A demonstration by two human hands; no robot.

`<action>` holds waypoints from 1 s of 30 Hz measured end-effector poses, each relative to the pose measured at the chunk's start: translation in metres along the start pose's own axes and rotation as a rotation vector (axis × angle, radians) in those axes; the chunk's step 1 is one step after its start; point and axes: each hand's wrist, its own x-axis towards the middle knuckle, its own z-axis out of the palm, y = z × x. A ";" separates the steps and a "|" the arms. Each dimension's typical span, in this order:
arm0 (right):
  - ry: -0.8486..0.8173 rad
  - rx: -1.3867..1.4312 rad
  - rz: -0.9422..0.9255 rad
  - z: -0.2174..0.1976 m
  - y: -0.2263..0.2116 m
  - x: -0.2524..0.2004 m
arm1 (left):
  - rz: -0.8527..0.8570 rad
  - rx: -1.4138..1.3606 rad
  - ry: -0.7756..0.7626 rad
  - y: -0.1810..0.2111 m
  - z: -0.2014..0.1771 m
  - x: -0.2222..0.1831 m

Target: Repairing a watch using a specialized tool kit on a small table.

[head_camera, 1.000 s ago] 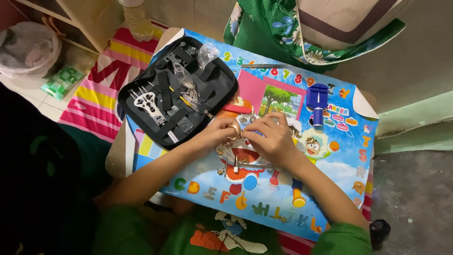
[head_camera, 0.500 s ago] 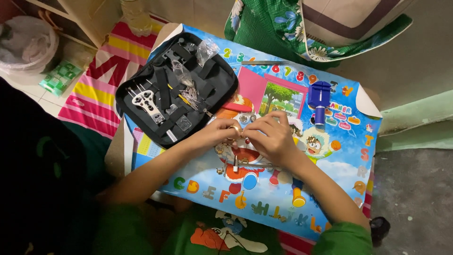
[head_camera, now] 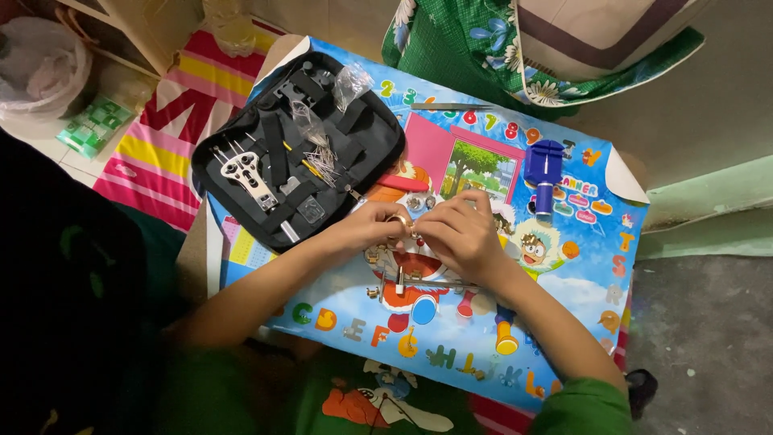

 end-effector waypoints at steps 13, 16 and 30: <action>0.046 -0.047 -0.081 -0.001 0.003 0.007 | 0.025 0.086 -0.001 0.016 0.009 -0.012; 0.062 -0.072 -0.107 -0.001 0.004 0.007 | 0.005 0.084 -0.001 0.019 0.010 -0.013; -0.075 -0.322 -0.283 -0.014 0.009 0.005 | 0.022 0.122 -0.006 0.000 0.004 -0.003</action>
